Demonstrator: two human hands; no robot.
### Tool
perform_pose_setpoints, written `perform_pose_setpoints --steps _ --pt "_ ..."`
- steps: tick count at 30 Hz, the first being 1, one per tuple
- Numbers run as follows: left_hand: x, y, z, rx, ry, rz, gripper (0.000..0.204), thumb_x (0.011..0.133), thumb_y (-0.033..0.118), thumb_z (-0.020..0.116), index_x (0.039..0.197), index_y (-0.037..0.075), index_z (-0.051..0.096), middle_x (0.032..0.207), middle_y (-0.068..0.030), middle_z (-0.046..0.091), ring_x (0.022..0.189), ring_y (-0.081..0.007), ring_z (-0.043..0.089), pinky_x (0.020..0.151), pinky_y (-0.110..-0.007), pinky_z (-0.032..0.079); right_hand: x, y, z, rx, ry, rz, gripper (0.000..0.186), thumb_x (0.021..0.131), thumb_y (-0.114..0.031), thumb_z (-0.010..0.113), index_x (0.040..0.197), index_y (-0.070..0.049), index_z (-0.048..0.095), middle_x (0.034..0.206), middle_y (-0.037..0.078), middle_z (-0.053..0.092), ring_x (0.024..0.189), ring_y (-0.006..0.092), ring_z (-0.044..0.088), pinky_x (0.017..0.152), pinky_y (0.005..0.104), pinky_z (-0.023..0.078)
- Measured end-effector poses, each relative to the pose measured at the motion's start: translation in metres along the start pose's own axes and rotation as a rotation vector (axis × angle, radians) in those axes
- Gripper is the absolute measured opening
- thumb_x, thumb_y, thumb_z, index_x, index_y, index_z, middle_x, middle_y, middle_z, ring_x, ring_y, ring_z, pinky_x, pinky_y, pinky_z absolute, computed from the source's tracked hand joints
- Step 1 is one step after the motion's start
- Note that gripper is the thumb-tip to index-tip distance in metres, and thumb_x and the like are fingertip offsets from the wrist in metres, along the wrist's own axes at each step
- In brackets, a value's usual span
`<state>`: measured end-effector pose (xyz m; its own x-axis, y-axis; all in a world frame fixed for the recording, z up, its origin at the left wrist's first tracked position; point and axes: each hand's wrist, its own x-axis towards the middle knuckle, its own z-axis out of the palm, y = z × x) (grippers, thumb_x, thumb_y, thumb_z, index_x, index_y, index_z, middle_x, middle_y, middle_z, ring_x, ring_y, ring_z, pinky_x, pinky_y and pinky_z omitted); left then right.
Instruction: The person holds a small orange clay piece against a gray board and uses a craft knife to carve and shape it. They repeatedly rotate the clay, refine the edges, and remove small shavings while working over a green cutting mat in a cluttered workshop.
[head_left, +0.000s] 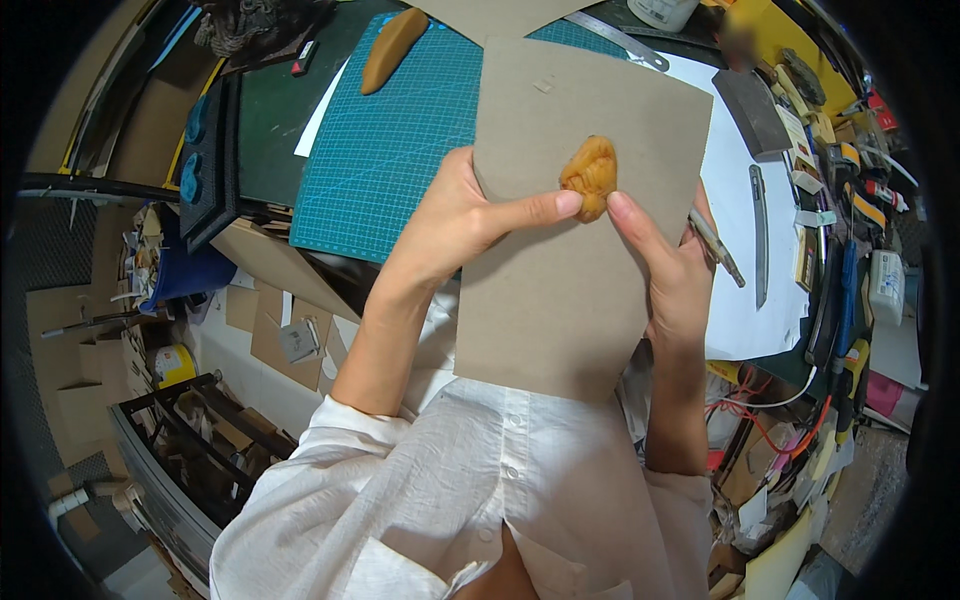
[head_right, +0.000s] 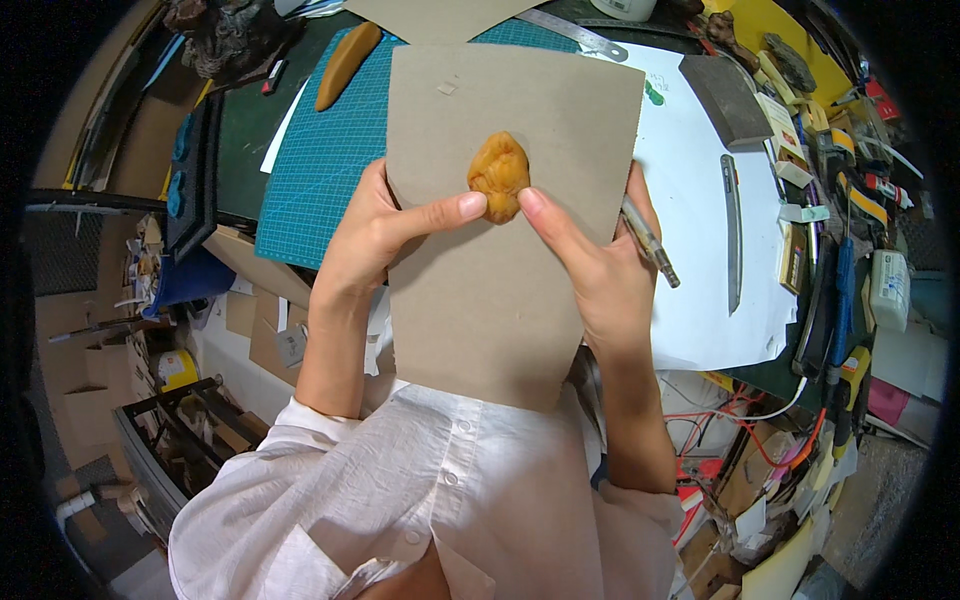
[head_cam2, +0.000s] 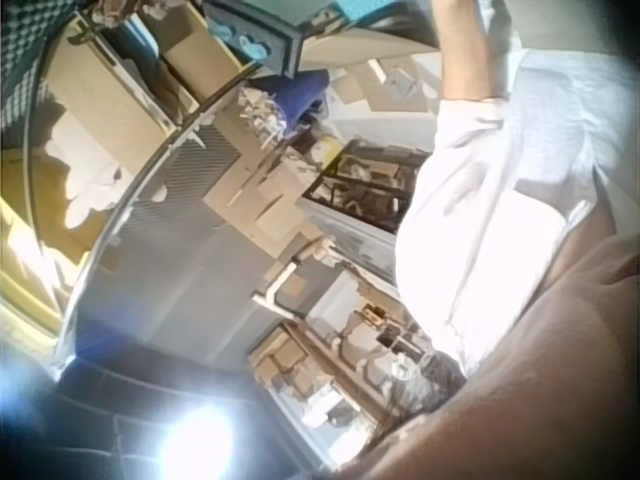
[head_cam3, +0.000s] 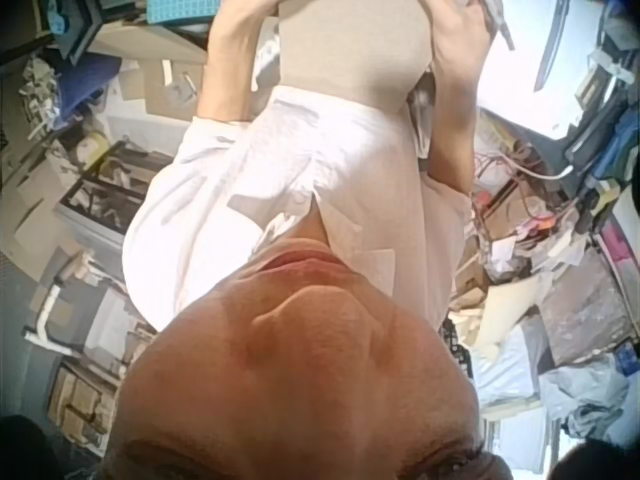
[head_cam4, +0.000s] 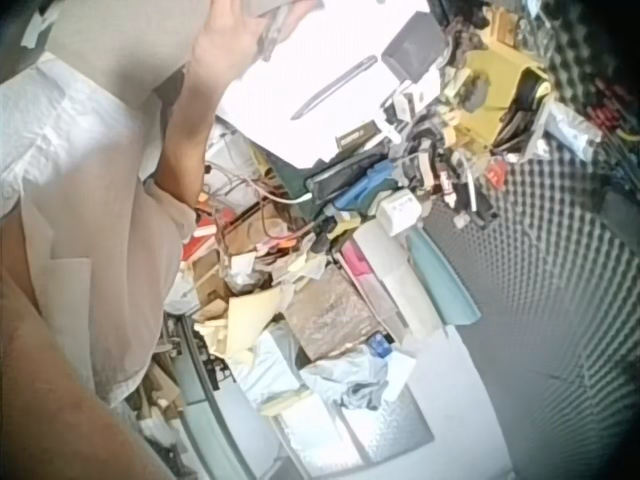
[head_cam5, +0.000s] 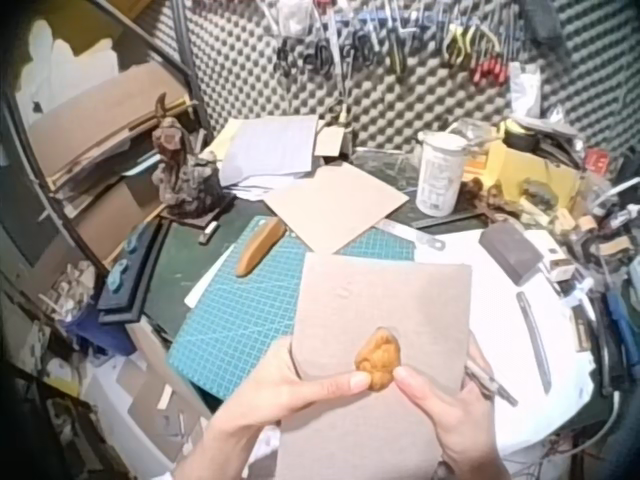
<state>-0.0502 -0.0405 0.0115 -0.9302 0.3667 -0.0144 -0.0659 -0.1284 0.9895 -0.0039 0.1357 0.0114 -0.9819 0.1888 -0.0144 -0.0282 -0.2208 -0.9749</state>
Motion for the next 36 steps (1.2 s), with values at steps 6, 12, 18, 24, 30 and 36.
perform_pose_setpoints --steps 6,12,18,24,30,36 --pt "-0.0008 0.0040 0.0013 -0.011 0.026 -0.037 0.047 0.076 0.027 0.080 0.106 -0.005 0.063 0.094 -0.0145 0.069 0.084 -0.0182 0.067 0.076 -0.029 0.054 -0.0009 -0.0017 0.0018 0.031 0.009 0.019 0.042 0.083 -0.008 0.073 0.118 -0.003 0.051 0.105 0.010 0.064 0.095 0.0146 0.062 0.084 0.0285 0.051" --pt "0.0007 0.0006 0.0003 -0.012 0.035 -0.033 0.047 0.076 0.027 0.081 0.105 -0.005 0.063 0.093 -0.0146 0.069 0.083 -0.0186 0.067 0.076 -0.030 0.055 0.0000 0.0013 -0.0013 0.068 -0.007 0.014 0.044 0.085 -0.010 0.071 0.124 -0.002 0.051 0.108 0.010 0.063 0.098 0.0154 0.062 0.086 0.0290 0.050" --pt "0.0006 -0.0007 0.0000 -0.022 0.039 -0.019 0.047 0.076 0.028 0.081 0.105 -0.005 0.064 0.093 -0.0147 0.069 0.083 -0.0190 0.067 0.077 -0.030 0.054 -0.0009 -0.0010 -0.0016 0.089 -0.027 0.046 0.044 0.085 -0.008 0.071 0.124 -0.001 0.051 0.109 0.010 0.063 0.099 0.0158 0.061 0.087 0.0289 0.050" --pt "0.0002 -0.0017 -0.0012 -0.017 0.053 -0.005 0.048 0.076 0.029 0.080 0.105 -0.005 0.063 0.093 -0.0142 0.069 0.084 -0.0187 0.067 0.077 -0.030 0.054 -0.0003 -0.0014 -0.0010 0.045 -0.039 0.035 0.042 0.085 -0.007 0.070 0.122 -0.001 0.052 0.109 0.010 0.063 0.099 0.0156 0.061 0.088 0.0289 0.049" --pt "-0.0013 0.0031 -0.0037 -0.079 0.007 -0.103 0.045 0.077 0.021 0.079 0.109 -0.005 0.061 0.096 -0.0134 0.068 0.083 -0.0163 0.066 0.077 -0.028 0.053 -0.0005 -0.0022 0.0006 0.076 -0.037 0.034 0.042 0.084 -0.007 0.070 0.122 -0.001 0.052 0.108 0.010 0.063 0.099 0.0160 0.062 0.087 0.0289 0.050" --pt "-0.0007 0.0014 -0.0044 -0.004 -0.027 -0.024 0.049 0.071 0.017 0.082 0.110 -0.006 0.060 0.097 -0.0145 0.068 0.084 -0.0181 0.067 0.078 -0.029 0.054 -0.0017 -0.0020 0.0000 0.023 -0.039 0.035 0.043 0.084 -0.007 0.070 0.122 -0.001 0.051 0.108 0.011 0.064 0.098 0.0169 0.063 0.086 0.0294 0.051"
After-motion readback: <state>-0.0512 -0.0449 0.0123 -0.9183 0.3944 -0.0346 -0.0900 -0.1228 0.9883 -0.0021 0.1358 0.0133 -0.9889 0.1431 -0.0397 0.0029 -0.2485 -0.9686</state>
